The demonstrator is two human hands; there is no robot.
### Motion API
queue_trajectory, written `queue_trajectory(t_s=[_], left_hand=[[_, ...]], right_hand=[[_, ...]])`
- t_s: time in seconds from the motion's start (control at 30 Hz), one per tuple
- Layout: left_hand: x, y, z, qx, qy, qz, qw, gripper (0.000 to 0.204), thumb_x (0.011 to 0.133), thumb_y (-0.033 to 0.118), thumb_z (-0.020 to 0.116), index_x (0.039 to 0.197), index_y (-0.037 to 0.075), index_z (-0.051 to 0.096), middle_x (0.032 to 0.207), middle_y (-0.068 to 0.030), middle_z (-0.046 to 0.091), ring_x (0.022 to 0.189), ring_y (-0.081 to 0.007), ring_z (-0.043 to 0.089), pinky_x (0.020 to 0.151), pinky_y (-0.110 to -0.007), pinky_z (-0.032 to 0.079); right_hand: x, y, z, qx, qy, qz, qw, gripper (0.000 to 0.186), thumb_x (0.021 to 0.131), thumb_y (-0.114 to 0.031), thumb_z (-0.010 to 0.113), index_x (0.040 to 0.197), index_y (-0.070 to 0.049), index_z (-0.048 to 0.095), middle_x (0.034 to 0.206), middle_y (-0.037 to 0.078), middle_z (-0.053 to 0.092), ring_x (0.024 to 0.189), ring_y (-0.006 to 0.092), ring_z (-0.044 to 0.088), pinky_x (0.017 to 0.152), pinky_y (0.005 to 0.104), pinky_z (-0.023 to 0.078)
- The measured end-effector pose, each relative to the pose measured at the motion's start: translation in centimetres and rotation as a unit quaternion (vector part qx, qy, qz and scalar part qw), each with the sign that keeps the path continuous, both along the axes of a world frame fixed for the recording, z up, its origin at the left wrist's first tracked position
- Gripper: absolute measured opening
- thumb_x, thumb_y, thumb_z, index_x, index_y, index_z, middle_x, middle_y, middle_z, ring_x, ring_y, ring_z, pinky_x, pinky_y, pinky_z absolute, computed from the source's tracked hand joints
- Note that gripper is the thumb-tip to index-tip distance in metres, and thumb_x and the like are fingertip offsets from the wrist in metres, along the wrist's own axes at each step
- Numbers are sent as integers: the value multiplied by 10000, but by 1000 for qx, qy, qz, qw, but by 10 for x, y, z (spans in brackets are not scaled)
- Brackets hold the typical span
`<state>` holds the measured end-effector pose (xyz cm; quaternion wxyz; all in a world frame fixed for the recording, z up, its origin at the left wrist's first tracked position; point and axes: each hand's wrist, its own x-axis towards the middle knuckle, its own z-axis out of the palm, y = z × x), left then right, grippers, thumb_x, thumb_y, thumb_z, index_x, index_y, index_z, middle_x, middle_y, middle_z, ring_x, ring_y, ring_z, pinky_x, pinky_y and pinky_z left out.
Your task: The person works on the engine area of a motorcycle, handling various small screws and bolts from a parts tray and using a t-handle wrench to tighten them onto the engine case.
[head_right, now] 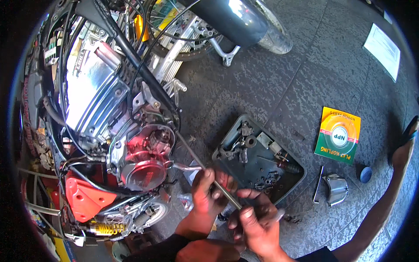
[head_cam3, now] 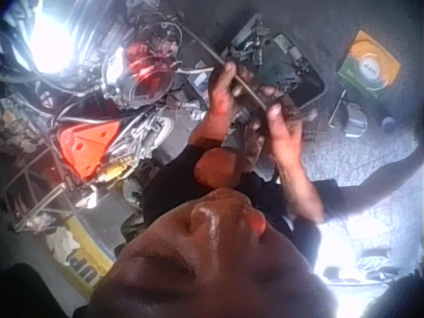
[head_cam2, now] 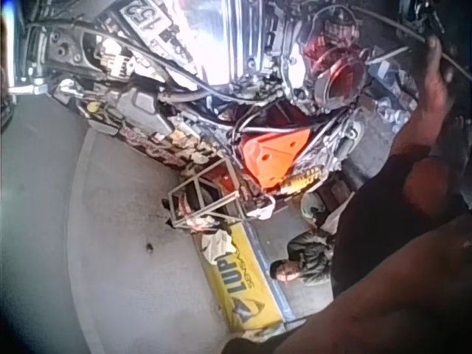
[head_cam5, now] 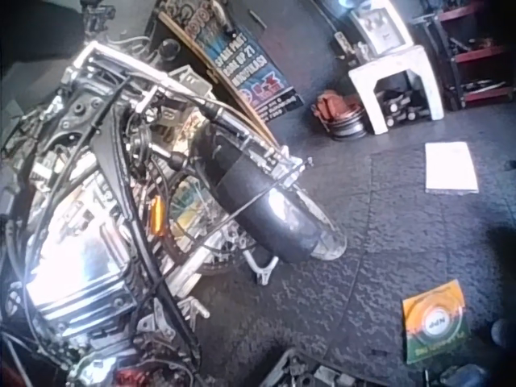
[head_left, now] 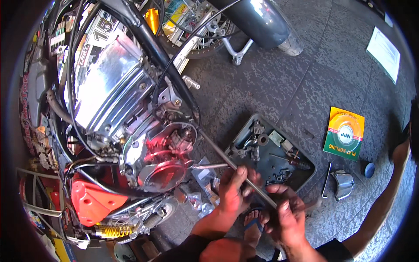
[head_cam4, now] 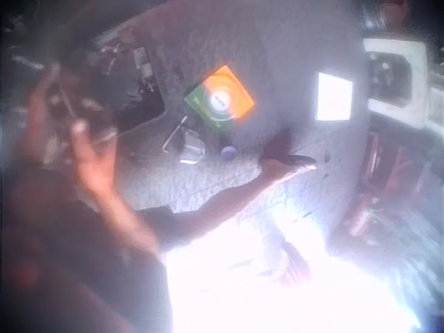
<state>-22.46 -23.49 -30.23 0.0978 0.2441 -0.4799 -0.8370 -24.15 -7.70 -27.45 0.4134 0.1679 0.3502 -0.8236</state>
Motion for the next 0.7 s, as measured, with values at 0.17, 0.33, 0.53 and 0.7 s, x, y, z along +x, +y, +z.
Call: queue_trajectory(t_s=[0.17, 0.33, 0.53, 0.7], left_hand=[[9, -9, 6, 15, 20, 0, 1000, 365, 1000, 376, 508, 771, 93, 520, 514, 48, 357, 475, -97, 333, 543, -298, 300], [5, -5, 6, 20, 39, 15, 999, 343, 1009, 357, 503, 807, 82, 536, 538, 40, 398, 456, -96, 337, 530, -293, 325], [5, -8, 12, 56, 62, 3, 997, 342, 1003, 325, 533, 793, 54, 537, 592, 12, 437, 505, -109, 385, 541, -310, 366], [2, -7, 3, 28, 48, 19, 998, 383, 1020, 360, 480, 776, 67, 517, 555, 24, 380, 512, -102, 349, 543, -286, 307]], right_hand=[[-28, 19, 25, 212, 428, 66, 876, 632, 879, -413, 687, 1315, -24, 447, 1134, 165, 612, 1042, 320, 578, 930, 432, 438], [-49, 50, 46, 432, 863, 122, 230, 487, 961, -298, 483, 1383, -59, 445, 1302, 111, 585, 1308, 319, 460, 1120, 471, 298], [-40, 19, 8, 282, 829, 88, 476, 451, 907, -227, 524, 1285, 16, 560, 1012, 119, 716, 1046, 239, 666, 1009, 407, 415], [-22, 15, -12, 314, 729, 57, 606, 524, 735, -155, 642, 1220, 39, 606, 860, 64, 677, 847, 204, 644, 955, 476, 443]])
